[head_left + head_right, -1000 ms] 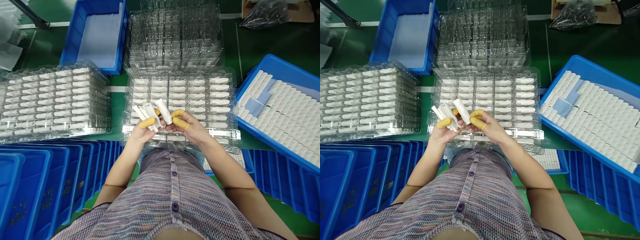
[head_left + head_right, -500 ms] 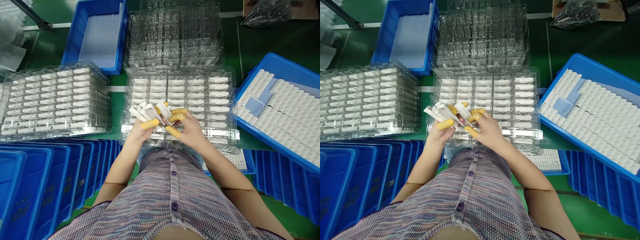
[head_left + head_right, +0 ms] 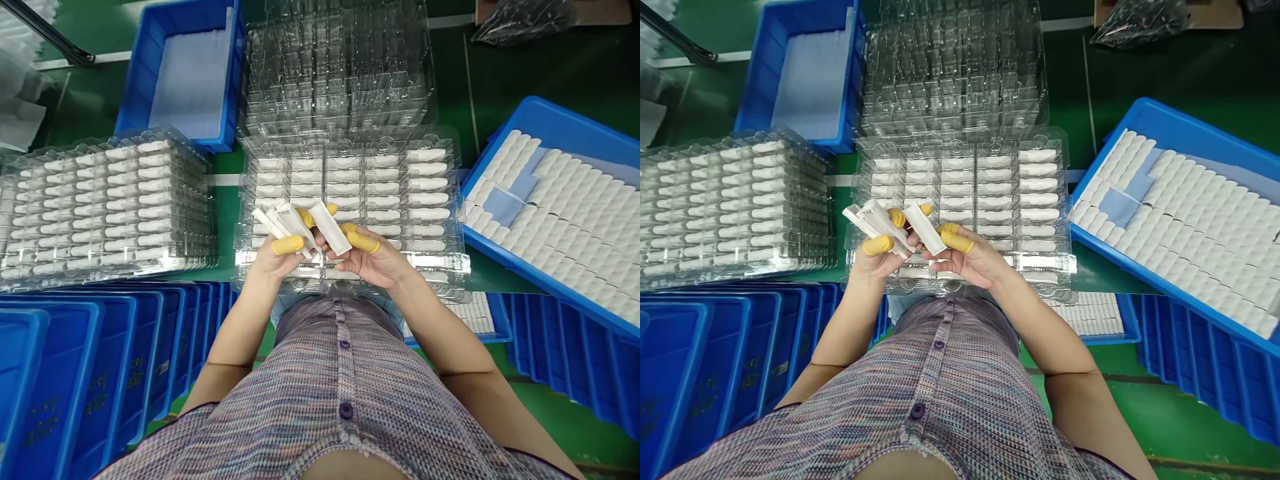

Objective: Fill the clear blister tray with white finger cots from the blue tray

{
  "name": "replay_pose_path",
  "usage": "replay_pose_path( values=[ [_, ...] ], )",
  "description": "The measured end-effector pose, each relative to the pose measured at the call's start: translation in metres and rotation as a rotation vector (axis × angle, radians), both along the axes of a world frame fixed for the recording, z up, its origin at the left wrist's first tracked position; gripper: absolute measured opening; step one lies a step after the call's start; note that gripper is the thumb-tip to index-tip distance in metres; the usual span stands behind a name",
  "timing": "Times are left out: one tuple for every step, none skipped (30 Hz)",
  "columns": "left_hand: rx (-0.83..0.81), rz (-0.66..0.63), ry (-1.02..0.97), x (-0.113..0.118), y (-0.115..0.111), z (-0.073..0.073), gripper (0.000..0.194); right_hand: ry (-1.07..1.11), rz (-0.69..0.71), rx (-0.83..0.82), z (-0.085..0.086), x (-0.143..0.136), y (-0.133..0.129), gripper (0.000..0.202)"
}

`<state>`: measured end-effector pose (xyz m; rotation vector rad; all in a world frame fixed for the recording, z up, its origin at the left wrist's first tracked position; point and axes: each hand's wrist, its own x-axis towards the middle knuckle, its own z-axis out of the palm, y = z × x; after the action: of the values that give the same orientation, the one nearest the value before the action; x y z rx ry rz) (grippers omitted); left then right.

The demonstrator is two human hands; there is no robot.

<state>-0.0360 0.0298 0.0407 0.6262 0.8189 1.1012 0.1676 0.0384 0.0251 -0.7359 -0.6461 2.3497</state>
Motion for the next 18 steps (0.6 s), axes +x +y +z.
replay_pose_path(
  values=[
    [-0.014, 0.0, 0.005, 0.001, 0.0, -0.001, 0.054, -0.012, -0.005, 0.017, -0.002, 0.0, 0.0, 0.049],
    [-0.036, 0.005, 0.014, 0.001, 0.0, -0.001, 0.054, -0.033, -0.016, 0.047, -0.003, 0.001, 0.0, 0.049],
    [-0.06, 0.018, 0.023, 0.002, 0.0, -0.001, 0.055, -0.063, -0.032, 0.09, -0.005, 0.004, 0.0, 0.05],
    [-0.08, 0.045, 0.026, 0.004, -0.001, -0.002, 0.054, -0.105, -0.06, 0.148, -0.006, 0.008, 0.0, 0.05],
    [-0.093, 0.081, 0.022, 0.005, -0.002, -0.002, 0.054, -0.161, -0.103, 0.227, -0.007, 0.016, 0.0, 0.05],
    [-0.097, 0.119, 0.011, 0.007, -0.003, -0.002, 0.054, -0.234, -0.161, 0.328, -0.007, 0.026, -0.001, 0.048],
    [-0.095, 0.152, -0.007, 0.008, -0.003, -0.002, 0.054, -0.329, -0.225, 0.453, -0.006, 0.038, -0.002, 0.045],
    [-0.09, 0.172, -0.03, 0.009, -0.004, -0.002, 0.053, -0.446, -0.279, 0.593, -0.005, 0.053, -0.004, 0.039],
    [-0.088, 0.176, -0.049, 0.01, -0.005, -0.002, 0.052, -0.575, -0.307, 0.745, -0.003, 0.069, -0.007, 0.033],
    [-0.09, 0.173, -0.061, 0.011, -0.005, -0.002, 0.051, -0.7, -0.299, 0.898, 0.0, 0.085, -0.011, 0.026],
    [-0.097, 0.174, -0.065, 0.011, -0.005, -0.003, 0.051, -0.806, -0.251, 1.042, 0.003, 0.1, -0.016, 0.021],
    [-0.109, 0.179, -0.064, 0.012, -0.005, -0.004, 0.053, -0.886, -0.177, 1.171, 0.005, 0.114, -0.021, 0.017],
    [-0.123, 0.186, -0.059, 0.014, -0.004, -0.005, 0.055, -0.943, -0.097, 1.286, 0.007, 0.124, -0.026, 0.016],
    [-0.14, 0.187, -0.053, 0.016, -0.003, -0.006, 0.059, -0.987, -0.029, 1.39, 0.008, 0.132, -0.032, 0.015],
    [-0.154, 0.181, -0.05, 0.018, -0.002, -0.007, 0.063, -1.03, 0.024, 1.483, 0.008, 0.136, -0.037, 0.016],
    [-0.162, 0.168, -0.047, 0.021, -0.002, -0.007, 0.065, -1.082, 0.063, 1.562, 0.007, 0.137, -0.041, 0.016],
    [-0.162, 0.149, -0.042, 0.025, -0.001, -0.007, 0.068, -1.137, 0.099, 1.63, 0.005, 0.136, -0.045, 0.016],
    [-0.153, 0.132, -0.032, 0.029, 0.0, -0.007, 0.07, -1.19, 0.136, 1.682, 0.002, 0.133, -0.047, 0.015]
  ],
)
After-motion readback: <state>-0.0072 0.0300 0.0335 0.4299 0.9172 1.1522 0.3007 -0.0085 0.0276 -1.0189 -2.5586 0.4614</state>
